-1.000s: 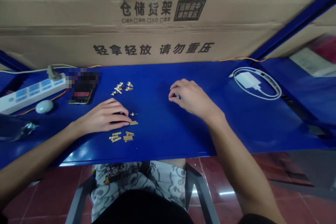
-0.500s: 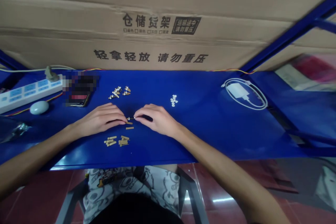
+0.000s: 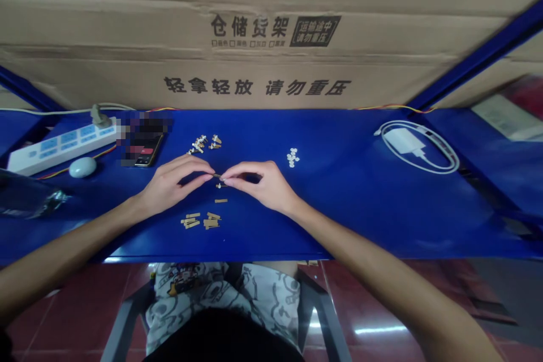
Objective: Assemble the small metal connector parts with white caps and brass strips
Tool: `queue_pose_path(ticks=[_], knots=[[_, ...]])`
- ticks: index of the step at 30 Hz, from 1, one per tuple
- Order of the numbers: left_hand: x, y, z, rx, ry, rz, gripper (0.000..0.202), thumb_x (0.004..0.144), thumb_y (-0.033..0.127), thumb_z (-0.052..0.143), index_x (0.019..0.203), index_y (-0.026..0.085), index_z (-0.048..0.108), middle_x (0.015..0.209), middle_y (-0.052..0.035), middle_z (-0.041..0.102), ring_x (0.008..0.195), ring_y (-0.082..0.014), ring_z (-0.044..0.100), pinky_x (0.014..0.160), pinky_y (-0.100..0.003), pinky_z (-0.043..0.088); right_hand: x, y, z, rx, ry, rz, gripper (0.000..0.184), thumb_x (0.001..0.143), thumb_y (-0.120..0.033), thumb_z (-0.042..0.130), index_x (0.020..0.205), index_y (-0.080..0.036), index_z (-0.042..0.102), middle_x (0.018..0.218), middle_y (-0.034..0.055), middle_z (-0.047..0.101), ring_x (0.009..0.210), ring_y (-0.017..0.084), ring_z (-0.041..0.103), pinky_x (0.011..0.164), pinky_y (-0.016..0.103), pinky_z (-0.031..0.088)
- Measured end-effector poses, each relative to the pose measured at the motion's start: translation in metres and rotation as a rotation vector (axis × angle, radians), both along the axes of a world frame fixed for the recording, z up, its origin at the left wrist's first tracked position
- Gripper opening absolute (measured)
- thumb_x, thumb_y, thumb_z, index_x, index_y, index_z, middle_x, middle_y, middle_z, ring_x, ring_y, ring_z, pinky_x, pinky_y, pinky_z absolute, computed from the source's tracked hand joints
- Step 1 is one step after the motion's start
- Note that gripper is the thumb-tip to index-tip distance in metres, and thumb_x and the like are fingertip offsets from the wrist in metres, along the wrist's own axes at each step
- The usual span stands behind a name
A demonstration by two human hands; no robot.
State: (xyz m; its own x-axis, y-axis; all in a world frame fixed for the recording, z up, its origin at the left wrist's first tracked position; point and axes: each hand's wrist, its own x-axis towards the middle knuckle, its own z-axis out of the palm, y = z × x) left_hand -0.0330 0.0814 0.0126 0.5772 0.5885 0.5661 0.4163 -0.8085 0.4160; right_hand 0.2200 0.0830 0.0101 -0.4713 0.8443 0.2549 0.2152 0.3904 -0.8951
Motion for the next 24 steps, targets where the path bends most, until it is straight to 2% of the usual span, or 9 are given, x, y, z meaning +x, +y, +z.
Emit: queue_pose_path(ticks=[7,13,18,24], knots=[[0.0036,-0.0017,-0.0004,-0.112,-0.065,-0.018,0.011,0.101,0.023,0.064,0.110,0.018,0.067,0.103,-0.0043,0.073,0.096,-0.0143,0.069,0.090,-0.030,0.057,-0.0011,-0.0002,-0.0007,0.003,0.031,-0.010,0.014,0.087,-0.037,0.077,0.096,-0.028,0.082,0.095,0.0008,0.081,0.088,0.020,0.076,0.087,0.037,0.061],[0.0035,-0.0009,-0.0003,-0.176,-0.075,-0.051,0.012,0.102,0.025,0.062,0.110,0.019,0.069,0.105,-0.0046,0.073,0.099,-0.0151,0.069,0.093,-0.032,0.055,-0.0003,0.0011,-0.0010,0.008,0.043,0.000,0.015,0.085,-0.036,0.079,0.097,-0.028,0.081,0.097,0.0015,0.081,0.090,0.021,0.076,0.088,0.038,0.062],[0.0060,-0.0022,-0.0005,-0.285,-0.076,-0.038,0.009,0.101,0.024,0.064,0.107,0.019,0.069,0.100,-0.0026,0.072,0.091,-0.0134,0.067,0.084,-0.028,0.053,0.0028,0.0030,0.0002,-0.007,0.032,-0.020,0.015,0.081,-0.036,0.083,0.092,-0.026,0.081,0.092,0.0015,0.081,0.085,0.020,0.077,0.086,0.035,0.063],[0.0057,-0.0012,-0.0043,-0.294,-0.051,-0.062,0.009,0.102,0.023,0.062,0.107,0.019,0.068,0.101,-0.0027,0.071,0.095,-0.0143,0.066,0.090,-0.029,0.051,0.0060,0.0064,0.0031,0.002,-0.035,0.020,0.014,0.082,-0.037,0.082,0.089,-0.025,0.082,0.089,0.0016,0.081,0.082,0.019,0.076,0.083,0.032,0.061]])
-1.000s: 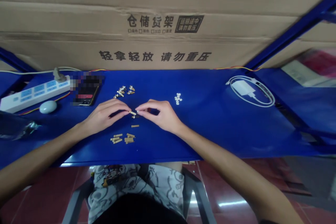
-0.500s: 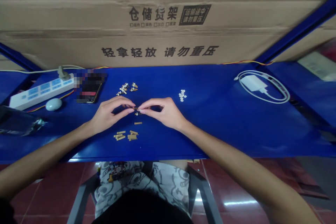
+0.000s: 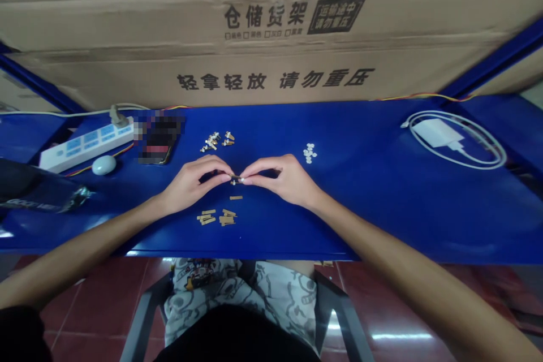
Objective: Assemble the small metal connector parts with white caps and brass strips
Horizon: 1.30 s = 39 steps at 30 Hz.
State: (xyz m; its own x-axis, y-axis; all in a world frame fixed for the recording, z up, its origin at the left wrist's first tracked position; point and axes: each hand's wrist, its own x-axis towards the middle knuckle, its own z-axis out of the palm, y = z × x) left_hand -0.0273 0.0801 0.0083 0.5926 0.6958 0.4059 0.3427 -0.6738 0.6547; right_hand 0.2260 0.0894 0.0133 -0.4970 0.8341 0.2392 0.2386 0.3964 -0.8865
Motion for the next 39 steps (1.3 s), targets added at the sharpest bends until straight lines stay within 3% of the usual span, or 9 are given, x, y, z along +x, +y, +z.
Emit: queue_pose_path(ticks=[5,12,18,24,29,34,39], knots=[[-0.0006,-0.0007,-0.0021,-0.027,0.026,-0.045,0.010,0.103,0.023,0.060,0.107,0.019,0.068,0.103,-0.0032,0.071,0.097,-0.0149,0.066,0.090,-0.030,0.051,0.0024,0.0020,-0.0015,-0.051,-0.001,0.099,0.013,0.081,-0.037,0.083,0.088,-0.025,0.082,0.087,0.0013,0.081,0.079,0.018,0.075,0.077,0.029,0.058],[-0.0002,-0.0008,0.0009,0.082,0.058,-0.081,0.012,0.103,0.023,0.059,0.108,0.019,0.069,0.102,-0.0035,0.073,0.097,-0.0159,0.066,0.093,-0.033,0.051,0.0029,0.0020,-0.0025,-0.078,0.013,0.224,0.010,0.085,-0.034,0.080,0.089,-0.025,0.082,0.089,0.0023,0.081,0.082,0.018,0.076,0.076,0.029,0.059],[-0.0008,-0.0006,0.0000,-0.005,0.009,-0.027,0.010,0.101,0.024,0.063,0.106,0.019,0.071,0.101,-0.0030,0.073,0.094,-0.0151,0.066,0.089,-0.030,0.051,0.0010,0.0021,-0.0038,-0.020,0.043,0.036,0.012,0.080,-0.036,0.084,0.085,-0.025,0.081,0.087,0.0015,0.080,0.079,0.018,0.074,0.078,0.031,0.058],[0.0011,-0.0010,0.0038,-0.135,-0.052,0.029,0.009,0.099,0.025,0.067,0.102,0.019,0.073,0.097,-0.0014,0.074,0.088,-0.0134,0.067,0.081,-0.026,0.049,-0.0012,0.0005,-0.0068,-0.016,0.113,0.002,0.008,0.082,-0.033,0.084,0.087,-0.028,0.082,0.091,0.0015,0.080,0.084,0.019,0.075,0.081,0.034,0.059],[0.0035,-0.0036,0.0055,-0.212,-0.082,0.019,0.010,0.098,0.026,0.068,0.103,0.019,0.074,0.097,-0.0017,0.074,0.082,-0.0125,0.065,0.078,-0.025,0.049,-0.0029,-0.0033,-0.0040,0.135,0.166,0.008,0.008,0.086,-0.029,0.080,0.093,-0.030,0.083,0.094,0.0014,0.081,0.086,0.020,0.076,0.080,0.035,0.060],[0.0054,-0.0058,0.0055,-0.265,-0.113,-0.003,0.013,0.097,0.028,0.068,0.103,0.018,0.074,0.097,-0.0031,0.074,0.084,-0.0137,0.065,0.078,-0.026,0.049,-0.0045,-0.0028,-0.0033,0.351,0.180,0.059,0.024,0.090,-0.019,0.074,0.108,-0.033,0.081,0.099,0.0012,0.081,0.085,0.020,0.075,0.076,0.037,0.061],[0.0051,-0.0067,0.0065,-0.378,-0.133,-0.019,0.016,0.097,0.030,0.067,0.104,0.017,0.074,0.099,-0.0044,0.074,0.087,-0.0153,0.067,0.080,-0.027,0.050,-0.0010,-0.0016,-0.0022,0.451,0.166,0.131,0.030,0.090,-0.012,0.072,0.113,-0.030,0.079,0.103,0.0036,0.080,0.089,0.020,0.075,0.076,0.037,0.062]])
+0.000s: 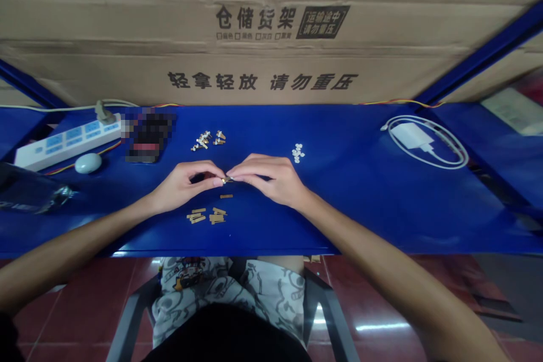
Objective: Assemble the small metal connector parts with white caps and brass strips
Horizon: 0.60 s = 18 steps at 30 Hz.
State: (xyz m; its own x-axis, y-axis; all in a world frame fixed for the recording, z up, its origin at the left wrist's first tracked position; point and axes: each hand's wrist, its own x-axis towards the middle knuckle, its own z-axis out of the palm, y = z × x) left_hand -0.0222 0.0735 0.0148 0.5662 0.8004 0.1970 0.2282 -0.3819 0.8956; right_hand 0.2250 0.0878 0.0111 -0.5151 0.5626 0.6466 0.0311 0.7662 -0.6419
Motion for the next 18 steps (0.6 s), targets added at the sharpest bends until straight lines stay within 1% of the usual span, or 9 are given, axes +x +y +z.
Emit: queue_pose_path(ticks=[2,5,8,10,15,18], knots=[[0.0007,-0.0022,0.0020,-0.012,-0.015,0.005,0.016,0.097,0.029,0.068,0.104,0.017,0.074,0.099,-0.0044,0.074,0.087,-0.0150,0.066,0.080,-0.027,0.050,0.0023,-0.0019,0.0029,0.027,-0.013,0.004,0.030,0.090,-0.011,0.072,0.113,-0.028,0.079,0.104,0.0040,0.080,0.091,0.020,0.076,0.076,0.036,0.063],[0.0028,-0.0066,0.0055,0.036,-0.026,0.003,0.013,0.096,0.028,0.069,0.103,0.018,0.074,0.096,-0.0033,0.073,0.084,-0.0137,0.065,0.078,-0.026,0.050,0.0041,-0.0062,0.0077,0.026,-0.018,-0.013,0.031,0.090,-0.012,0.073,0.113,-0.031,0.079,0.105,0.0028,0.080,0.094,0.022,0.076,0.076,0.037,0.064],[0.0036,-0.0082,0.0066,0.132,-0.016,-0.011,0.011,0.097,0.027,0.069,0.102,0.019,0.073,0.095,-0.0029,0.072,0.084,-0.0136,0.065,0.079,-0.026,0.051,0.0029,-0.0093,0.0102,-0.054,-0.027,-0.052,0.027,0.091,-0.017,0.072,0.110,-0.034,0.080,0.105,0.0016,0.080,0.094,0.023,0.076,0.078,0.040,0.064],[0.0024,-0.0071,0.0056,0.185,0.014,-0.011,0.012,0.098,0.029,0.067,0.103,0.019,0.072,0.096,-0.0034,0.072,0.086,-0.0143,0.066,0.082,-0.027,0.052,0.0016,-0.0096,0.0103,-0.118,-0.044,-0.066,0.022,0.092,-0.021,0.072,0.107,-0.034,0.081,0.103,0.0016,0.080,0.092,0.023,0.076,0.078,0.041,0.063],[-0.0020,-0.0034,0.0033,0.307,0.133,-0.020,0.013,0.103,0.029,0.061,0.107,0.021,0.069,0.100,-0.0040,0.071,0.093,-0.0160,0.066,0.088,-0.030,0.052,0.0030,-0.0056,0.0096,-0.281,-0.091,-0.069,0.010,0.090,-0.028,0.076,0.098,-0.030,0.082,0.091,0.0015,0.080,0.080,0.019,0.075,0.075,0.035,0.059],[-0.0027,-0.0032,0.0038,0.321,0.140,-0.048,0.012,0.103,0.027,0.059,0.109,0.020,0.068,0.102,-0.0037,0.070,0.096,-0.0155,0.066,0.089,-0.029,0.051,0.0062,-0.0028,0.0102,-0.364,-0.103,-0.028,0.007,0.088,-0.028,0.078,0.094,-0.028,0.082,0.089,0.0006,0.079,0.079,0.017,0.074,0.076,0.032,0.057]])
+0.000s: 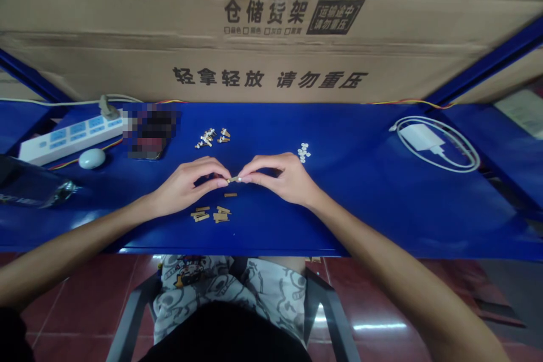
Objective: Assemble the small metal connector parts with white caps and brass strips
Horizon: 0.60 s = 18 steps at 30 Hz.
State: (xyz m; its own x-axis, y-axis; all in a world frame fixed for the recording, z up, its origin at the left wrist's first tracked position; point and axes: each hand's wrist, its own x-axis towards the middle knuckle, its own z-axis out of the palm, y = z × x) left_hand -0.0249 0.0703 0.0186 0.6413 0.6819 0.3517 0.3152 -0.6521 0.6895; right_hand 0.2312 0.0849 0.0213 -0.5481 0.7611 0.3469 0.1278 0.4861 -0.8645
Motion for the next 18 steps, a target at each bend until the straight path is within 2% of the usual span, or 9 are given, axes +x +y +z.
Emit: queue_pose_path(ticks=[8,18], knots=[[0.0006,-0.0006,0.0022,0.022,0.002,-0.050,0.013,0.104,0.021,0.058,0.111,0.020,0.068,0.105,-0.0046,0.070,0.101,-0.0159,0.065,0.093,-0.030,0.051,0.0021,0.0037,-0.0003,-0.073,-0.149,0.174,0.011,0.091,-0.032,0.074,0.096,-0.025,0.081,0.091,0.0015,0.080,0.082,0.016,0.075,0.076,0.027,0.055],[0.0038,-0.0018,0.0045,-0.143,-0.089,0.122,0.013,0.100,0.029,0.064,0.104,0.020,0.073,0.100,-0.0026,0.075,0.086,-0.0140,0.068,0.079,-0.027,0.051,-0.0020,-0.0009,-0.0015,-0.074,0.014,0.030,0.009,0.087,-0.033,0.078,0.090,-0.025,0.081,0.087,0.0027,0.078,0.077,0.018,0.072,0.073,0.033,0.056]])
